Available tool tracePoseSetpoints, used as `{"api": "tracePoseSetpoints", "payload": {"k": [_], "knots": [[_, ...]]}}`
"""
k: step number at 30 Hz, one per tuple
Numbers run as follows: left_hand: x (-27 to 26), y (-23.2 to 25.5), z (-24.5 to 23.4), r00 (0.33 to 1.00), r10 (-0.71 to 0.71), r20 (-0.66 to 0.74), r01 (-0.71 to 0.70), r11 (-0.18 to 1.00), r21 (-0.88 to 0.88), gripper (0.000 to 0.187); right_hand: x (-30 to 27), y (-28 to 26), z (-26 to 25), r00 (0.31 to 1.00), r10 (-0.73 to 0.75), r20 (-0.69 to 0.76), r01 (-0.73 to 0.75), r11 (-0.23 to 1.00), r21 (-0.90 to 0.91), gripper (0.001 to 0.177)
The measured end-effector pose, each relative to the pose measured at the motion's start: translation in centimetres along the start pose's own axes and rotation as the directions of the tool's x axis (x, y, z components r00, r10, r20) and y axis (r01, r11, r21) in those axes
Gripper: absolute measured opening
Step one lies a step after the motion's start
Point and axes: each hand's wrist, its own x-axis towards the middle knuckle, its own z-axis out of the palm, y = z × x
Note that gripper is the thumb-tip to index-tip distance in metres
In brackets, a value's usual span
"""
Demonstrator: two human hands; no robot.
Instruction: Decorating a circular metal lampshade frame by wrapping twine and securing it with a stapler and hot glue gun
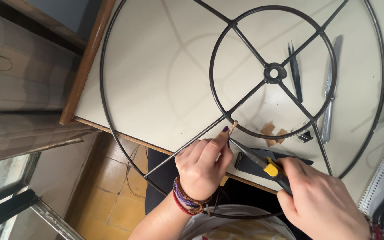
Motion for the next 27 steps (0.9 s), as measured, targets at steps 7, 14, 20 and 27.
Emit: {"api": "tracePoseSetpoints", "payload": {"k": [7, 14, 20, 27], "knots": [[-0.8, 0.2, 0.0, 0.983, -0.17, 0.075, 0.179, 0.975, -0.132, 0.015, 0.5, 2.4, -0.2, 0.998, -0.064, 0.021, 0.059, 0.982, 0.178, 0.032], [-2.3, 0.2, 0.9, 0.636, -0.576, 0.513, 0.734, 0.247, -0.633, 0.026, 2.9, 2.1, -0.5, 0.846, -0.457, 0.274, -0.109, 0.356, 0.928, 0.05], [-2.9, -0.1, 1.3, 0.629, -0.561, 0.538, 0.725, 0.174, -0.666, 0.027, 3.5, 1.4, -0.8, 0.854, -0.418, 0.31, -0.196, 0.294, 0.936, 0.047], [-2.8, -0.4, 1.1, 0.65, -0.521, 0.553, 0.714, 0.169, -0.68, 0.026, 2.6, 1.0, 2.5, 0.883, -0.282, -0.375, 0.408, 0.856, 0.318, 0.046]]}}
